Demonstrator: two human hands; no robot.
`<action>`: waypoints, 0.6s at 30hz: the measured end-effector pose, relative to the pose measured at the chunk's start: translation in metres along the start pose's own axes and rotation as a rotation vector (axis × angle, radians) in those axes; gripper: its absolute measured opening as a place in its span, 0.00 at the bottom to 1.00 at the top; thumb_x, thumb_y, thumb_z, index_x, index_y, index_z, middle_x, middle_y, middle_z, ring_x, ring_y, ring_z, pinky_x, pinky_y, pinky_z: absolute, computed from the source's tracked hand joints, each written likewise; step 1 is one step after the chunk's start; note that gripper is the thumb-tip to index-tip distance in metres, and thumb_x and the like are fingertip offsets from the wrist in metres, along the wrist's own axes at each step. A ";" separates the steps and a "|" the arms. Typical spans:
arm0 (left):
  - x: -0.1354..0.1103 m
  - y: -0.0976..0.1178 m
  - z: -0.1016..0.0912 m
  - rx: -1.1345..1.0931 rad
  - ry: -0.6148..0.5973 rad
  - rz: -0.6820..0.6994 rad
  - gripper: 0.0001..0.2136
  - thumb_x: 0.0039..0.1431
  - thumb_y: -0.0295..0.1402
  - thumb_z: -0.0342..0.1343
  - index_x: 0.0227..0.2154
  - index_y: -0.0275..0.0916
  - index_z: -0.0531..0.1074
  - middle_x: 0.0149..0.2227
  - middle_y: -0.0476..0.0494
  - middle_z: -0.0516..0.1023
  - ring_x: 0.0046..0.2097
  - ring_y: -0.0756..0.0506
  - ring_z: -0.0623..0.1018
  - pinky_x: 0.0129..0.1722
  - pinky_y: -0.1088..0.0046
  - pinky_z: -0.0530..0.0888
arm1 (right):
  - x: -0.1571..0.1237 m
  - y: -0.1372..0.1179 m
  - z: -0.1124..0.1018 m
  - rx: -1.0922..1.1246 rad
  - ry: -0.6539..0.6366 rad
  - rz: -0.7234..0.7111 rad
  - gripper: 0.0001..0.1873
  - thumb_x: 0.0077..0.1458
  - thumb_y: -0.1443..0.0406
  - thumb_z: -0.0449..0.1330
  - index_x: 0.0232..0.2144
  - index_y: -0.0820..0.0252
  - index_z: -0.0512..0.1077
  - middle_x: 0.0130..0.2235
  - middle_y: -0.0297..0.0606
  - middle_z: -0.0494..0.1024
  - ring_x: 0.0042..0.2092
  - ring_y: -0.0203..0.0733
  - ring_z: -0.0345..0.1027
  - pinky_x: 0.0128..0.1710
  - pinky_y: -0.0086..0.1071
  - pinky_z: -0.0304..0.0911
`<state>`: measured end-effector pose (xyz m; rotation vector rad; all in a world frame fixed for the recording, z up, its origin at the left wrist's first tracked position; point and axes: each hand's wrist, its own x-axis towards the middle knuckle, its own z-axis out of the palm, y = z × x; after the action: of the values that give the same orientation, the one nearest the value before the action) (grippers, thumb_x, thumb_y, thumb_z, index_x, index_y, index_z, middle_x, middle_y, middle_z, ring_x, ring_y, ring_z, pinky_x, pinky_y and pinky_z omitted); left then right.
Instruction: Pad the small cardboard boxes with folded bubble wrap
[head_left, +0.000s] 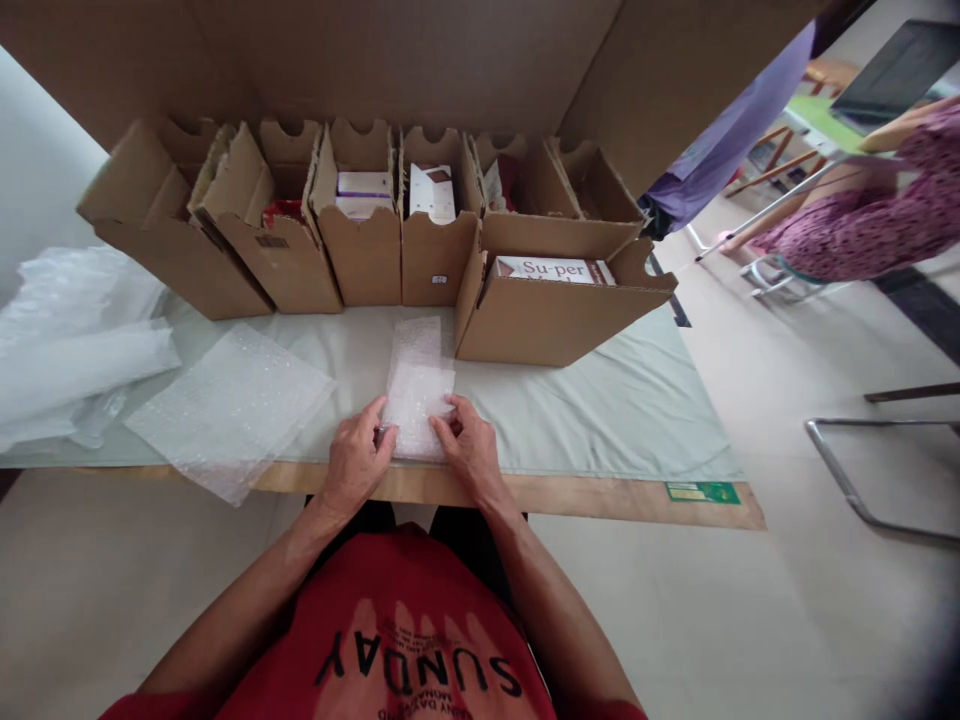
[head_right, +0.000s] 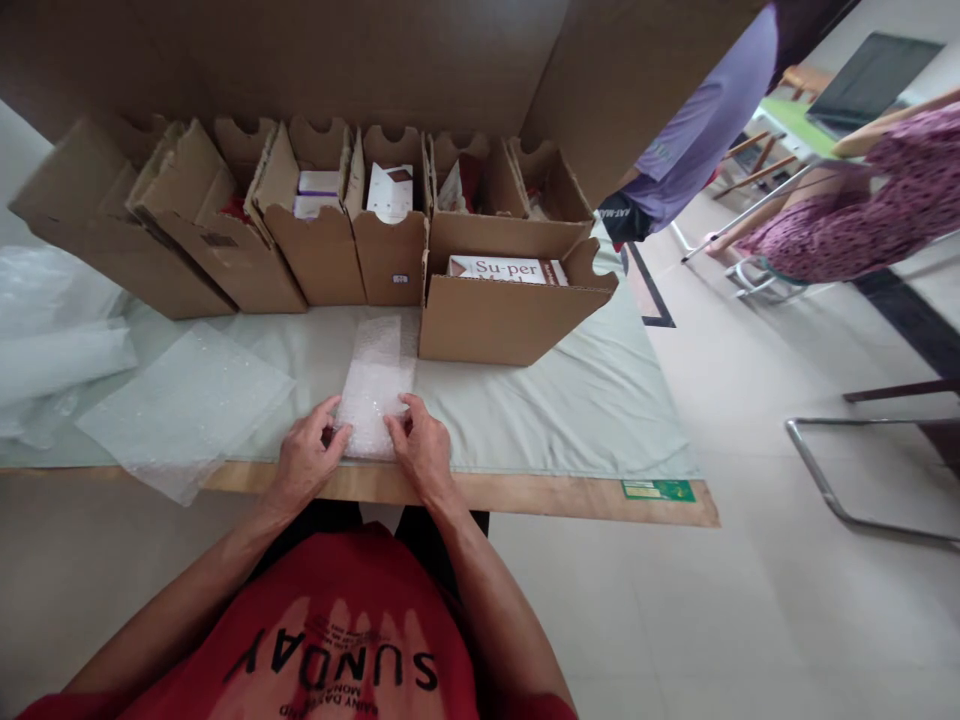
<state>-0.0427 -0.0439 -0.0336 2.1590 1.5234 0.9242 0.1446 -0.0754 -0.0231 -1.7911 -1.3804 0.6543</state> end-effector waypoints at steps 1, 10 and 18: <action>0.001 0.000 -0.001 -0.017 -0.022 -0.019 0.19 0.62 0.34 0.55 0.55 0.35 0.73 0.32 0.44 0.80 0.35 0.44 0.79 0.41 0.66 0.77 | -0.002 0.002 0.001 -0.002 0.009 0.000 0.19 0.58 0.58 0.59 0.49 0.60 0.73 0.29 0.35 0.78 0.29 0.42 0.71 0.33 0.33 0.64; 0.009 0.004 -0.017 -0.248 -0.151 -0.161 0.10 0.59 0.38 0.54 0.34 0.38 0.76 0.32 0.45 0.81 0.34 0.45 0.79 0.37 0.70 0.75 | -0.015 0.006 -0.009 0.025 0.057 -0.153 0.17 0.61 0.58 0.57 0.48 0.60 0.74 0.34 0.38 0.79 0.33 0.41 0.72 0.36 0.34 0.68; 0.017 0.002 -0.006 -0.039 -0.180 -0.163 0.19 0.60 0.33 0.54 0.54 0.38 0.73 0.28 0.49 0.80 0.29 0.46 0.77 0.34 0.70 0.74 | 0.007 0.012 0.001 -0.167 0.005 -0.056 0.28 0.61 0.58 0.57 0.61 0.63 0.66 0.32 0.36 0.78 0.29 0.42 0.71 0.32 0.34 0.65</action>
<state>-0.0415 -0.0293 -0.0225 1.9971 1.5515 0.6811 0.1520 -0.0695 -0.0330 -1.8743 -1.5138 0.5173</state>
